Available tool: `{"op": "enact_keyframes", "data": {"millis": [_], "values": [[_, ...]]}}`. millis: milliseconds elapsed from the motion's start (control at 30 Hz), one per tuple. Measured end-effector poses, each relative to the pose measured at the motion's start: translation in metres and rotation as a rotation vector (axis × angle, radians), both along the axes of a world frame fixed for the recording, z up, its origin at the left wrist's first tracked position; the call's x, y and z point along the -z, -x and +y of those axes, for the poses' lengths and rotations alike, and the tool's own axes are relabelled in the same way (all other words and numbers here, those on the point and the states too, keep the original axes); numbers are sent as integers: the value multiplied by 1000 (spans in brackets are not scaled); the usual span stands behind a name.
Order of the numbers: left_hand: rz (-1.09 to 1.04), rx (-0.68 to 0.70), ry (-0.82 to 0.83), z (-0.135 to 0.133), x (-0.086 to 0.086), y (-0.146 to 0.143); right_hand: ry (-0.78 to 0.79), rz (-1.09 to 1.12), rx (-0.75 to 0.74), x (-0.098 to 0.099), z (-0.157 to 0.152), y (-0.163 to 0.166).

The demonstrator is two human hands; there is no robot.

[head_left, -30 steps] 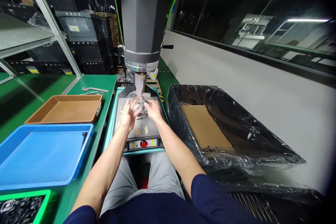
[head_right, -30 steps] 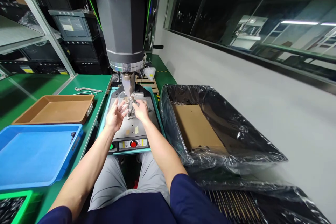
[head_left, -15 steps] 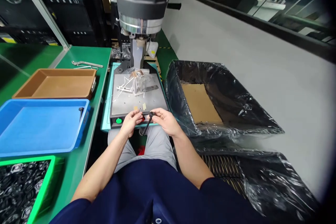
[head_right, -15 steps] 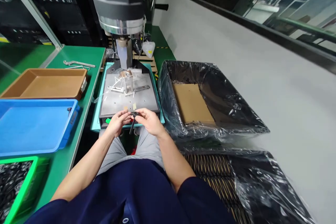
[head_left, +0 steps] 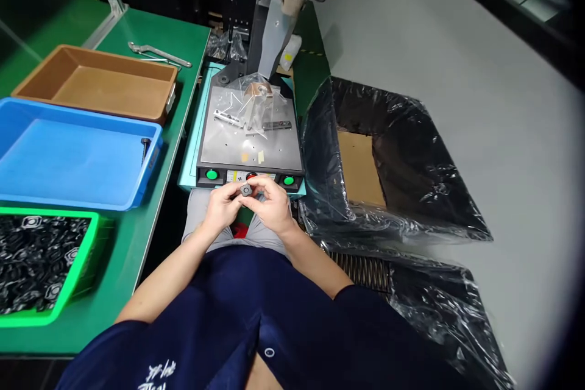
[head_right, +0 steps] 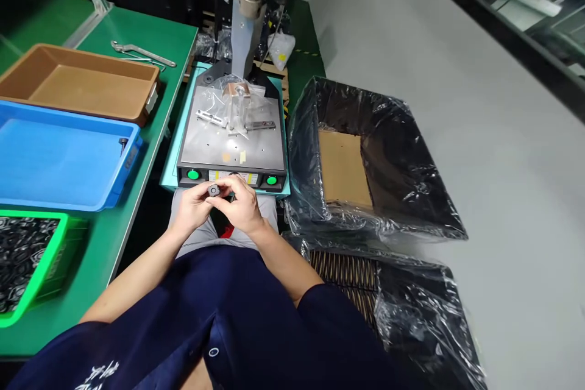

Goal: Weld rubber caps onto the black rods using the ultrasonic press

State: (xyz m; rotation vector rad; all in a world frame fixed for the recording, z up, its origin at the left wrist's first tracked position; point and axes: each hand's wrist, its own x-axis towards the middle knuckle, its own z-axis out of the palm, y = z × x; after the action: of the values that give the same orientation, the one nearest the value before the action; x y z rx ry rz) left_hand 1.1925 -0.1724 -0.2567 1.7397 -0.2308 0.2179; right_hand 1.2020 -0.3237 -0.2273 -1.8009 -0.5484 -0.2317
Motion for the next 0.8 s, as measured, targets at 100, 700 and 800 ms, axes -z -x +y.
{"op": "enact_keyframes", "data": {"millis": [100,700,800], "values": [[10,0,22,2,1,1,27,-22,8,-1,2,-2],[624,210,557,11,-10,22,-442,834,-125,-4,20,-18],[603,185,571,11,-10,23,-427,782,-98,-4,23,-18]]}}
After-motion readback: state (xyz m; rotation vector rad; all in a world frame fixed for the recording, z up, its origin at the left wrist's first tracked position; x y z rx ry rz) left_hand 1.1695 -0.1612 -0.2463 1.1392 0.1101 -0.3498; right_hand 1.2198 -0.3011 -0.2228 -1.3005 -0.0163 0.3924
